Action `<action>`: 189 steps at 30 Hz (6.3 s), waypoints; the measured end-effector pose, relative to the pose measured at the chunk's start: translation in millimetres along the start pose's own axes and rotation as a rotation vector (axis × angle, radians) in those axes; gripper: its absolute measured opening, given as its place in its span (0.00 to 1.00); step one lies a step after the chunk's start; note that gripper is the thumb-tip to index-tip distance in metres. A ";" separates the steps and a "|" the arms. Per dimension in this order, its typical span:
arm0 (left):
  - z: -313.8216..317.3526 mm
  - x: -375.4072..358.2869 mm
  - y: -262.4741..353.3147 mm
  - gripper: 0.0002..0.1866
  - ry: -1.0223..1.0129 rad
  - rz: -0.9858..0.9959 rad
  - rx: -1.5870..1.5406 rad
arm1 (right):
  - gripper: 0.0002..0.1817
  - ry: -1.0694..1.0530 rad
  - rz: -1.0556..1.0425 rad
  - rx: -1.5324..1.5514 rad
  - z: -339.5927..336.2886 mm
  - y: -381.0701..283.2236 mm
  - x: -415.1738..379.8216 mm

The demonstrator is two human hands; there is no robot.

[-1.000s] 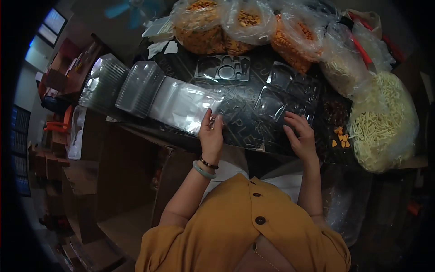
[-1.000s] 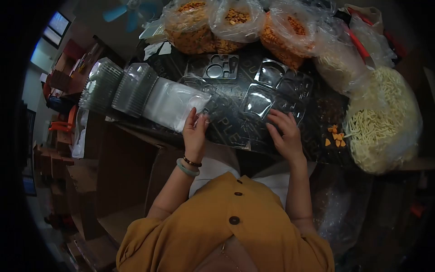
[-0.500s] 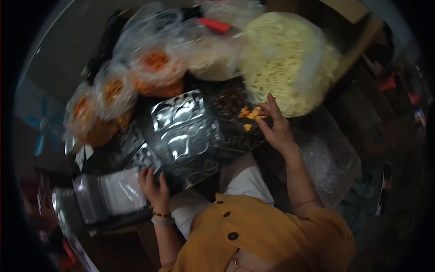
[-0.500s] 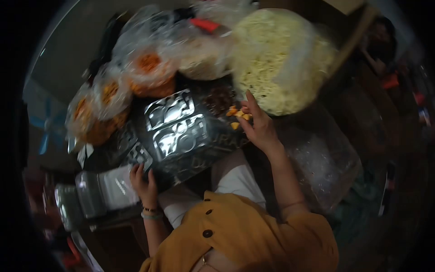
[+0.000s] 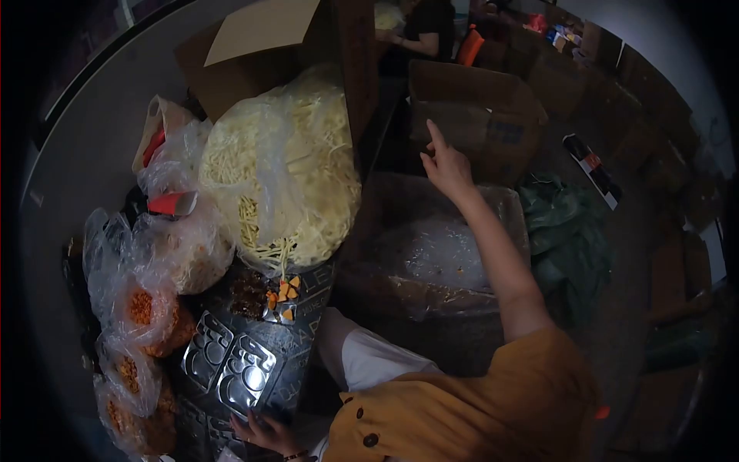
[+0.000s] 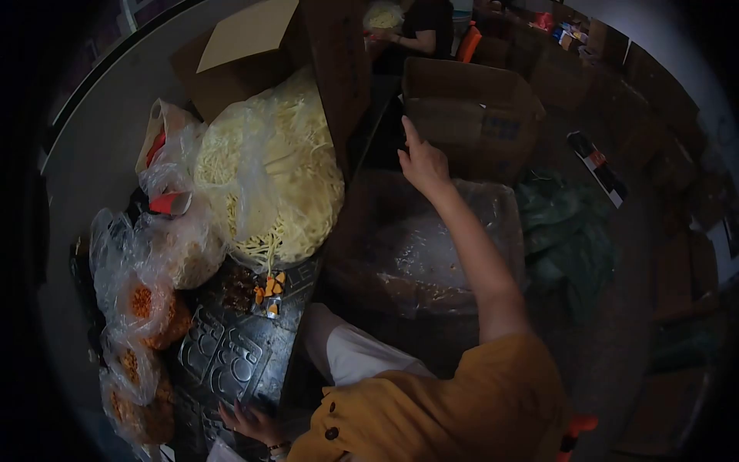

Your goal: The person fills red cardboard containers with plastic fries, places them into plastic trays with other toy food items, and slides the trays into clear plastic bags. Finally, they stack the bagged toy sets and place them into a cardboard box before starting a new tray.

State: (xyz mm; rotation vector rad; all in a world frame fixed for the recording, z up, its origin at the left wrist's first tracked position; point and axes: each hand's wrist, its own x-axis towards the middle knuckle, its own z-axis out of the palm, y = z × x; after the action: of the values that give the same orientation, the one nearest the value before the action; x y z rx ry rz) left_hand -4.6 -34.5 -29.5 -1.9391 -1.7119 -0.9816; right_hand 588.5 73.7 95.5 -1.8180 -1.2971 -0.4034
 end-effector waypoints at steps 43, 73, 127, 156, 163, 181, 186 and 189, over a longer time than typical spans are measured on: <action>133.9 119.0 357.3 0.43 -0.612 0.619 -0.435 | 0.49 -0.593 0.182 -0.482 -12.9 -6.4 -86.7; 109.0 59.2 327.3 0.20 -0.687 0.647 -0.777 | 0.14 -0.534 0.216 -0.093 -1.6 -37.5 -203.0; 26.1 81.0 4.6 0.22 -0.631 0.110 -0.474 | 0.07 -0.562 -0.656 0.305 190.5 -271.0 -145.6; 38.5 70.1 20.2 0.19 -0.559 0.033 -0.248 | 0.04 -0.448 -0.597 0.322 182.1 -294.1 -169.5; 39.5 69.5 20.6 0.18 -0.563 0.037 -0.247 | 0.06 -0.677 -0.659 0.555 143.4 -313.3 -215.7; 38.3 70.6 23.0 0.28 -0.626 0.105 -0.134 | 0.07 -0.656 -0.496 0.142 151.0 -266.7 -166.8; 37.0 71.8 26.0 0.29 -0.664 0.070 -0.122 | 0.07 -0.765 -0.441 0.256 171.4 -262.1 -167.6; 38.7 69.3 24.7 0.29 -0.628 0.086 -0.133 | 0.07 -0.531 -0.411 0.325 181.2 -256.9 -143.6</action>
State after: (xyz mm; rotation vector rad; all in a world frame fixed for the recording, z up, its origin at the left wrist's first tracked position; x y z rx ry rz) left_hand 30.3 36.0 -3.0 -2.5759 -1.8780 -0.4830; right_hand 264.3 154.0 6.6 -1.4224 -1.9851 0.0931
